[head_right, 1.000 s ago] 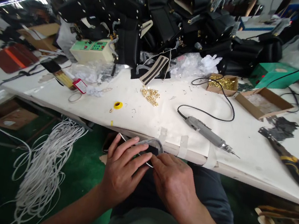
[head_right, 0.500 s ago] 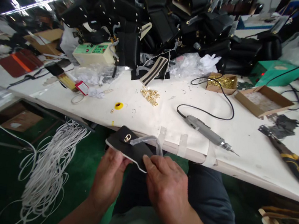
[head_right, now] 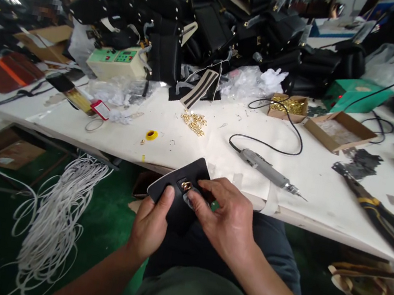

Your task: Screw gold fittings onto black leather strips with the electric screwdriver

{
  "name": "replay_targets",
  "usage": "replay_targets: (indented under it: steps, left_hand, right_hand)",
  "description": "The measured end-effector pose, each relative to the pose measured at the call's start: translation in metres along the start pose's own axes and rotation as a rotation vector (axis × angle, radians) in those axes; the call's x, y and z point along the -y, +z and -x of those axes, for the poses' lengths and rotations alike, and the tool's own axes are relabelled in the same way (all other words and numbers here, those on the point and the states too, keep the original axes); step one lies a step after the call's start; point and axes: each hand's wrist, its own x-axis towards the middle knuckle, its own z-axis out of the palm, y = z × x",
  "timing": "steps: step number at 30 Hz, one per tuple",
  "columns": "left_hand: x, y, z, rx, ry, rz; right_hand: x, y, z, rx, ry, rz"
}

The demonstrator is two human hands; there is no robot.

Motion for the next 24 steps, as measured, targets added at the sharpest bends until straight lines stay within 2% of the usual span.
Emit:
replay_targets:
  steps: [2,5,10,12,14,20,24]
  left_hand:
    - [-0.001,0.002,0.004,0.064,0.078,-0.084]
    - [0.003,0.004,0.007,0.083,0.151,-0.154]
    - [0.009,0.003,0.006,0.103,0.16,-0.16]
    - [0.009,0.004,0.006,0.107,0.144,-0.156]
    - [0.007,0.005,0.005,0.11,0.132,-0.153]
    - [0.003,0.008,0.004,0.12,0.145,-0.173]
    - [0.0,0.008,0.004,0.13,0.174,-0.235]
  right_hand:
    - [-0.004,0.006,-0.004,0.004,0.034,-0.039]
    - [-0.004,0.012,-0.004,0.012,0.093,-0.143]
    - [-0.001,0.011,-0.001,0.042,0.422,-0.421]
    - [-0.001,0.011,0.001,0.059,0.494,-0.515]
    - [-0.002,0.012,0.002,0.036,0.467,-0.521]
    - [0.001,0.014,0.003,-0.11,0.189,-0.291]
    - [0.002,0.007,0.002,-0.055,0.193,-0.25]
